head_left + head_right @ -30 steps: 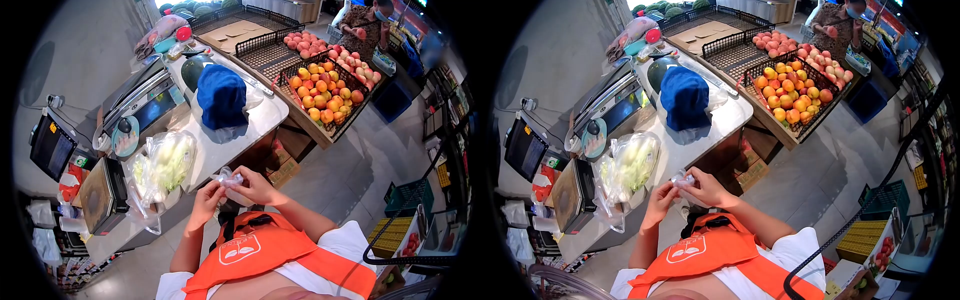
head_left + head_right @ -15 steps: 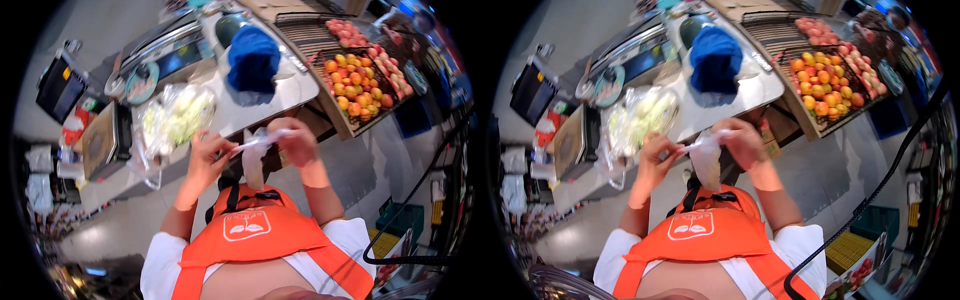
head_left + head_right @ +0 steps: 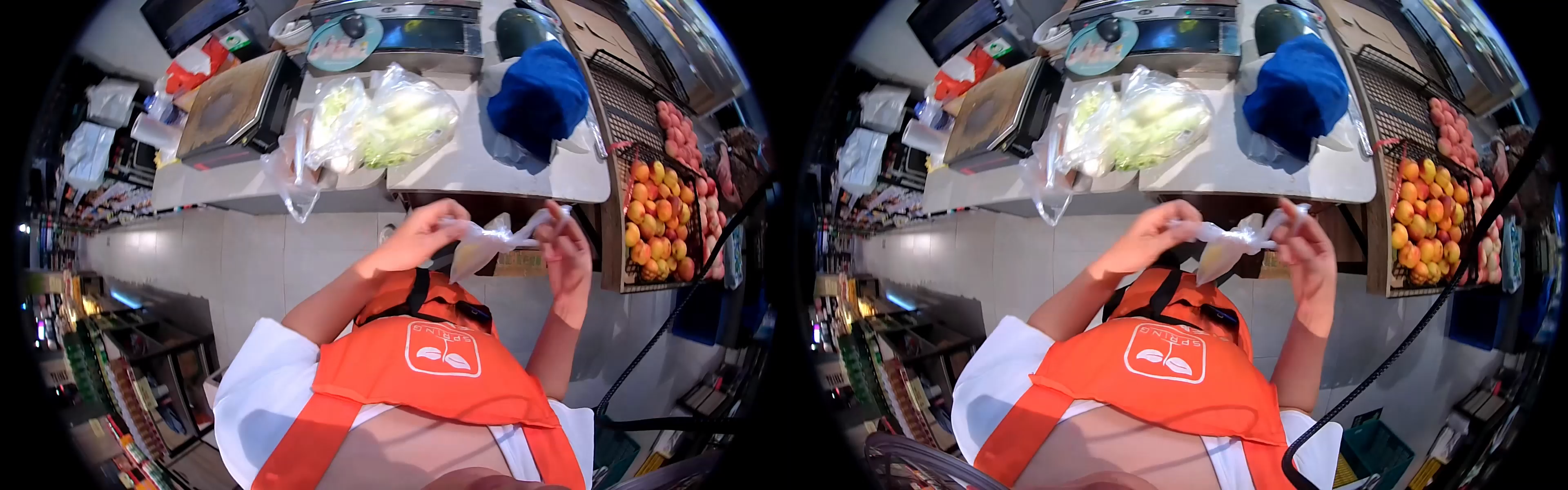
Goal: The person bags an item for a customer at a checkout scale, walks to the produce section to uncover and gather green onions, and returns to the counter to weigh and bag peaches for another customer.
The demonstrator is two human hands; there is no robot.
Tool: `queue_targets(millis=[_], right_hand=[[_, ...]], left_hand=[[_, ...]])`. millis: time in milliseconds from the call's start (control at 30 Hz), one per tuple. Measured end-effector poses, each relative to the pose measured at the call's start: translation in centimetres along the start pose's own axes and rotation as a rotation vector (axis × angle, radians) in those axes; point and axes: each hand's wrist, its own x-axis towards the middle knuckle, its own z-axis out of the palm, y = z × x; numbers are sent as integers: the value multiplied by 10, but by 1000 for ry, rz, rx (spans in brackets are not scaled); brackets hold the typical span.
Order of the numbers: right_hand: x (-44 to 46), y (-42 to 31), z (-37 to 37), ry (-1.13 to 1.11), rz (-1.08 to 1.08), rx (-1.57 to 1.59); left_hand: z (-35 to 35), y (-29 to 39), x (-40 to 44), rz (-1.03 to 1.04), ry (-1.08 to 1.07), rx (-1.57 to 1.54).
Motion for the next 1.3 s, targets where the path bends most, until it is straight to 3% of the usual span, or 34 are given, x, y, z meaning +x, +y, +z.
queue_targets(millis=[33,100,167,200,333,433,467,567,700,733,833,867,900,1000,1033,1100,1167,1233,1300], right_hand=[[3,1,18,-44,44,-253],[10,23,31,-140,85,-353],[16,36,36,-161,86,-349],[16,35,33,-165,129,-413],[17,33,27,-156,206,-684],[19,37,29,-217,8,-799],[19,38,30,-212,24,-790],[20,28,47,-52,66,-450],[36,30,36,174,-55,-493],[41,40,36,251,-165,-621],[36,50,30,-33,51,-1029],[32,49,35,-36,112,-1081],[30,46,36,-114,95,-1080],[27,35,37,-236,82,-632],[29,28,36,-276,105,-516],[32,25,38,-243,132,-428],[32,32,71,-198,164,-389],[33,45,83,-369,70,-347],[32,40,98,-427,18,-518]], left_hand=[[8,1,3,-90,-55,-51],[21,5,10,-17,-73,60],[26,2,19,204,60,334],[22,3,21,199,20,394],[18,-9,23,265,16,413],[20,-5,27,325,61,268],[16,-25,32,368,-53,264],[8,-16,27,-2,-235,22],[7,1,18,-220,-248,175],[9,-6,15,-110,-224,167],[6,-6,15,14,-175,243],[3,-4,15,2,-150,270],[0,-9,17,43,-96,237],[-6,-18,20,110,34,196],[-11,-24,20,250,-8,463],[-2,-29,21,531,-42,406],[4,-55,10,388,-222,282],[5,-93,23,598,-70,657],[8,-90,8,295,181,82]])
